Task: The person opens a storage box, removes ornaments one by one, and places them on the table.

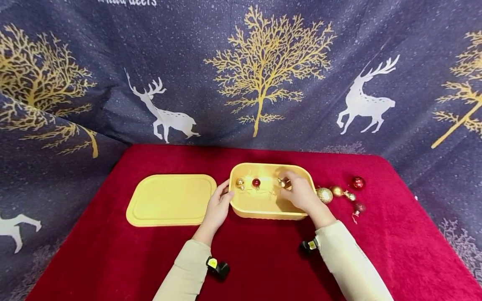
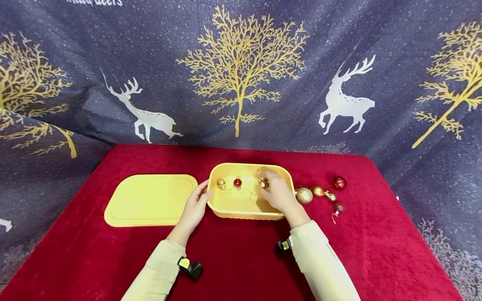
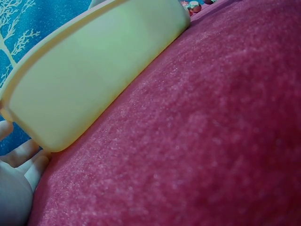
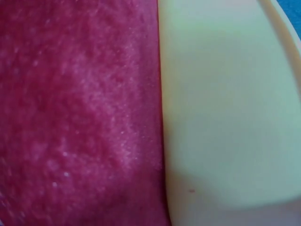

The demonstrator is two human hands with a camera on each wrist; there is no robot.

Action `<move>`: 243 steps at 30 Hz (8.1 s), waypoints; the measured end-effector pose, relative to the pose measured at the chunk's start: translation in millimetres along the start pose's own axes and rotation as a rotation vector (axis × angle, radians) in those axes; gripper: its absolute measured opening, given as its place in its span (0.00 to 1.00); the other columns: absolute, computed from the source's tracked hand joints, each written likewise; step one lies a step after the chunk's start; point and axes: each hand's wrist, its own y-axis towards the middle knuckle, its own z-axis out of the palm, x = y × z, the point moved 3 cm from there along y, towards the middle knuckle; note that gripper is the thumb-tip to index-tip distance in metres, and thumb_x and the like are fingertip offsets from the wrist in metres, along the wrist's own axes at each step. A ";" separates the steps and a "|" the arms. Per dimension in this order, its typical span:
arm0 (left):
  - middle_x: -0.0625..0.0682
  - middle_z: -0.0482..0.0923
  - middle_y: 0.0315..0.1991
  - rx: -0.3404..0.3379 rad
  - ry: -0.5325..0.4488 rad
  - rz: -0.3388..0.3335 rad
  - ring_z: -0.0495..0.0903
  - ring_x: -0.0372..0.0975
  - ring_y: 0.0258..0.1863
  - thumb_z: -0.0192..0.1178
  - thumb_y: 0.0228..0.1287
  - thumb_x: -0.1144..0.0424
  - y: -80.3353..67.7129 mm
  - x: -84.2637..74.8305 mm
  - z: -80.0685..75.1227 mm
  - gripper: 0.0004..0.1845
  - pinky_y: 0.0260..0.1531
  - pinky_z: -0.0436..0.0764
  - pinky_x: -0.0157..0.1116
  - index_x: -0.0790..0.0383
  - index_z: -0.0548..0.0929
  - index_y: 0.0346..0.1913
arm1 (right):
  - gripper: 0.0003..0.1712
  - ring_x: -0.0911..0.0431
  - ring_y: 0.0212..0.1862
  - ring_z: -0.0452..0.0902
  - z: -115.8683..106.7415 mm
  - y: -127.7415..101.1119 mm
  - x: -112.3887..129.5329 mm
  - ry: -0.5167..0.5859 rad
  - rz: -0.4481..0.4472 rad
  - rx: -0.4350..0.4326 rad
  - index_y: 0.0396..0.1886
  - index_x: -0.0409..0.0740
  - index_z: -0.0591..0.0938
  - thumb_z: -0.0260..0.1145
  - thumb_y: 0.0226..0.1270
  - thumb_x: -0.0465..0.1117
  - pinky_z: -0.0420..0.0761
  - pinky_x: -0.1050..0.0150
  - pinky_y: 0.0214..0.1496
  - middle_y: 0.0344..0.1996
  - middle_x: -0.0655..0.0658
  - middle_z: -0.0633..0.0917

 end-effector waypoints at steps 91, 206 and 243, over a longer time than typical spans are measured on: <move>0.66 0.72 0.57 0.019 0.042 0.007 0.74 0.48 0.55 0.48 0.71 0.65 -13.1 -28.8 1.4 0.25 0.56 0.73 0.42 0.64 0.64 0.69 | 0.03 0.77 0.32 0.77 -71.5 -54.1 -17.8 0.392 0.189 -0.539 0.33 0.32 0.80 0.63 0.62 0.30 0.75 0.83 0.35 0.32 0.60 0.85; 0.63 0.74 0.57 0.012 0.002 -0.017 0.74 0.46 0.56 0.49 0.70 0.65 -2.6 -16.0 0.9 0.24 0.55 0.73 0.35 0.59 0.66 0.69 | 0.17 0.84 0.20 0.66 -113.1 -90.2 -100.6 0.054 0.706 -0.518 0.40 0.39 0.84 0.60 0.62 0.48 0.70 0.80 0.27 0.19 0.72 0.74; 0.62 0.71 0.61 0.026 -0.028 -0.052 0.74 0.47 0.58 0.52 0.69 0.62 -7.0 -15.2 -3.5 0.27 0.58 0.73 0.43 0.58 0.64 0.70 | 0.08 0.80 0.29 0.71 -65.3 -50.2 -24.6 0.115 0.222 -0.381 0.36 0.38 0.83 0.65 0.64 0.40 0.71 0.85 0.33 0.32 0.39 0.86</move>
